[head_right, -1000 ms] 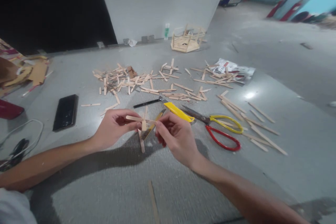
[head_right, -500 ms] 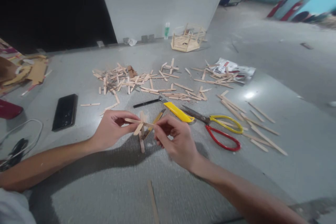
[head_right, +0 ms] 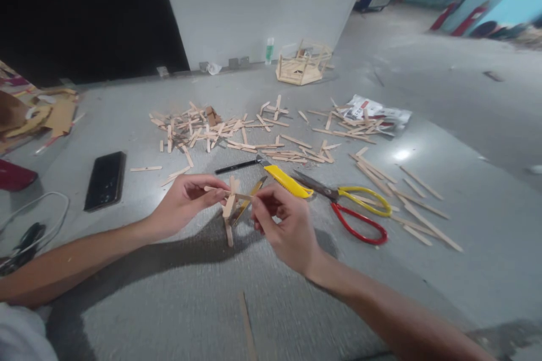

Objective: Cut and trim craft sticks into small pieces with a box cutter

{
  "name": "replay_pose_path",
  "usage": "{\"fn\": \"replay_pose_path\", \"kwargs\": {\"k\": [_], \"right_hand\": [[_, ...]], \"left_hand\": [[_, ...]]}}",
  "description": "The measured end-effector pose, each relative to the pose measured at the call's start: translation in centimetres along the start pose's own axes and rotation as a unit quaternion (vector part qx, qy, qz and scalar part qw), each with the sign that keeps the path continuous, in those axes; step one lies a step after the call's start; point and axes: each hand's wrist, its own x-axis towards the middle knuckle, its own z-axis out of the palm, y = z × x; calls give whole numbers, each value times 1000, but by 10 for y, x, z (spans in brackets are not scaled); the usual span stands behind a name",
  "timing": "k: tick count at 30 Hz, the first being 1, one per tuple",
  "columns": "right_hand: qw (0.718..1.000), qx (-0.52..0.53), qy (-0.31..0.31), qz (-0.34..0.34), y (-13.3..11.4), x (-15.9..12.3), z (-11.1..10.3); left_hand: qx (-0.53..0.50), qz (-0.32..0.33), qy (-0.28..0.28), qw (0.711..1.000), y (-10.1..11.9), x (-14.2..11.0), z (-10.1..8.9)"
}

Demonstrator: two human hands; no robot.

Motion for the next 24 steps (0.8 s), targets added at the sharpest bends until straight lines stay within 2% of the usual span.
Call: {"fn": "replay_pose_path", "kwargs": {"k": [9,16,19,24], "right_hand": [[1000,2,-21,18,0,-2,0],[998,39,-20,37,-6,-1,1],[995,76,-11,60,-7,2,2],[992,100,-11,81,-5,4,2]], "left_hand": [[18,2,40,999,0,-2,4],[16,1,22,1000,1,-2,4],[-41,2,9,999,-3,-3,5],[-120,-32,-50,991,-9,-6,6]]}}
